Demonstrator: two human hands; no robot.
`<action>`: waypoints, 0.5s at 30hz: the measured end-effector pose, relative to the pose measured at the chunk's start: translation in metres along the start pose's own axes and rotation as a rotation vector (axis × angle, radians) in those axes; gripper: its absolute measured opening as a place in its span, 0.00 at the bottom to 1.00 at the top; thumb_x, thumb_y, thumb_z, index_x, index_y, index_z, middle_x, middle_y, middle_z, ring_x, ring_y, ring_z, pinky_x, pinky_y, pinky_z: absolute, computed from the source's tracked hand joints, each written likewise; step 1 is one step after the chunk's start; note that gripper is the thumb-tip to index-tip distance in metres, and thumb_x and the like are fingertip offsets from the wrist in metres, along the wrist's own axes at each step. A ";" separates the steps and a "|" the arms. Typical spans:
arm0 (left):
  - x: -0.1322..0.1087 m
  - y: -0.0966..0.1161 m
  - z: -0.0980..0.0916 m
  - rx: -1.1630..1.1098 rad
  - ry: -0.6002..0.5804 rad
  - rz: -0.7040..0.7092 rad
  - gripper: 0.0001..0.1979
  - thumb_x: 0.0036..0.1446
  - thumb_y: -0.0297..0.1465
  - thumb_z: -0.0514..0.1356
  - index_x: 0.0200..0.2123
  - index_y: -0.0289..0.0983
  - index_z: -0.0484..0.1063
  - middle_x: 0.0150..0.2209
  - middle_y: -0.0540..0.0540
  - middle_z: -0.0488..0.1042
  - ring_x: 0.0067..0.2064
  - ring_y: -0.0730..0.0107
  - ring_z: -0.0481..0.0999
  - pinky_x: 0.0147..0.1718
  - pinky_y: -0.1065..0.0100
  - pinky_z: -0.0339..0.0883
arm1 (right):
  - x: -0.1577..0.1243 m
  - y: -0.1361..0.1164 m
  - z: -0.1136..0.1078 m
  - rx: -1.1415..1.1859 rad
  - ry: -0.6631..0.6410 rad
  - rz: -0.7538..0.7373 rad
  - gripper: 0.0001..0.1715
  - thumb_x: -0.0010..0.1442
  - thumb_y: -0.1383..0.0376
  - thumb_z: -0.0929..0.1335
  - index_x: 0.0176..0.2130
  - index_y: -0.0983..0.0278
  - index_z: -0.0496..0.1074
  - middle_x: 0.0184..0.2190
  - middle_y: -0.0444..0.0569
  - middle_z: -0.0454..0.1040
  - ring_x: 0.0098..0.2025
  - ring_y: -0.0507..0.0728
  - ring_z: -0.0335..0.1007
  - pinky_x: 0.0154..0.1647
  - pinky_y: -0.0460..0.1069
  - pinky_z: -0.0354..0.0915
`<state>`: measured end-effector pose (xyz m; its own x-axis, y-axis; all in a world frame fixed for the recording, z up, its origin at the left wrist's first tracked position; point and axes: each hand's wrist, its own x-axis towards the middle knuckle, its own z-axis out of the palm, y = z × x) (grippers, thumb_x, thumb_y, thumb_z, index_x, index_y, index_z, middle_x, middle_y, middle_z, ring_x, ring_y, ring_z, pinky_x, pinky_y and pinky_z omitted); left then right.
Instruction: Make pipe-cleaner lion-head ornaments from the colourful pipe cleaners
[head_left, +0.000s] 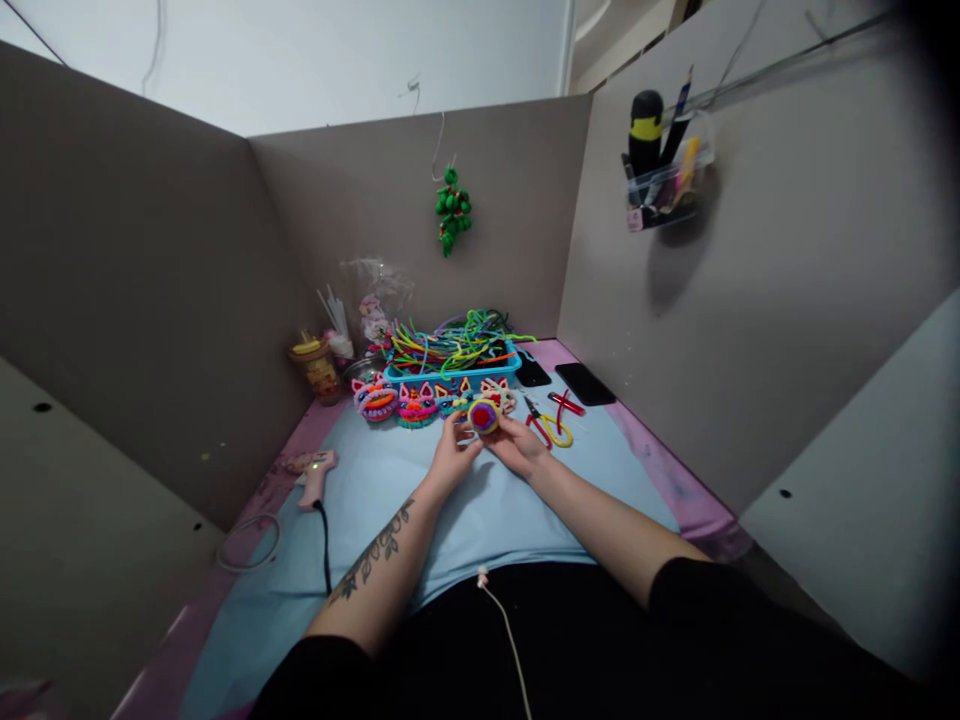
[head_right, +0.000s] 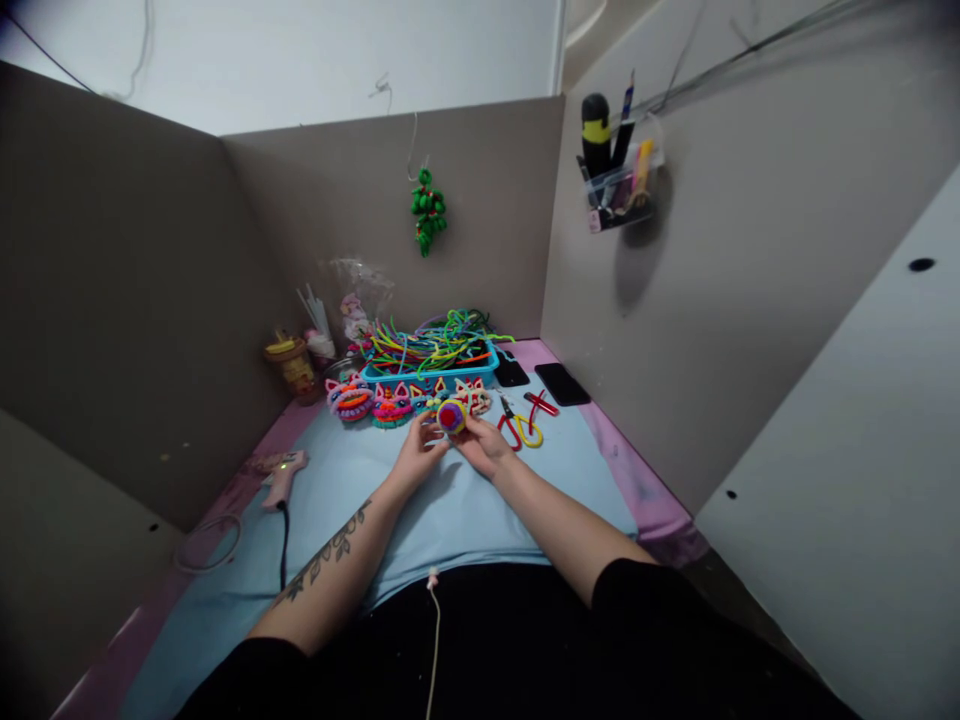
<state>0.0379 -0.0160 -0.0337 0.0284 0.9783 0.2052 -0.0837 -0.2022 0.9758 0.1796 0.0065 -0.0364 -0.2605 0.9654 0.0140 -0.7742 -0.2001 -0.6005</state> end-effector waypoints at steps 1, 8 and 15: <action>0.000 0.002 0.000 -0.014 0.018 0.006 0.34 0.36 0.25 0.68 0.50 0.39 0.61 0.40 0.43 0.72 0.40 0.66 0.72 0.37 0.66 0.66 | 0.000 0.000 0.001 0.001 -0.004 0.018 0.07 0.53 0.69 0.68 0.35 0.62 0.71 0.34 0.47 0.76 0.39 0.55 0.72 0.43 0.52 0.68; -0.002 0.010 -0.004 0.014 0.039 0.081 0.33 0.43 0.26 0.64 0.54 0.39 0.59 0.34 0.46 0.74 0.37 0.68 0.74 0.34 0.68 0.65 | -0.007 0.003 0.002 -0.014 -0.042 0.130 0.08 0.54 0.71 0.67 0.37 0.65 0.70 0.33 0.49 0.77 0.37 0.57 0.73 0.39 0.54 0.70; 0.002 0.011 -0.009 -0.010 0.111 0.107 0.32 0.46 0.30 0.64 0.54 0.36 0.57 0.31 0.47 0.74 0.35 0.69 0.74 0.36 0.68 0.65 | -0.006 0.005 0.000 -0.027 0.007 0.155 0.07 0.53 0.72 0.68 0.36 0.68 0.69 0.31 0.52 0.77 0.34 0.55 0.74 0.36 0.52 0.71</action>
<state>0.0277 -0.0157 -0.0232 -0.0916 0.9501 0.2982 -0.0898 -0.3061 0.9478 0.1771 -0.0003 -0.0394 -0.3716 0.9244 -0.0866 -0.7091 -0.3427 -0.6162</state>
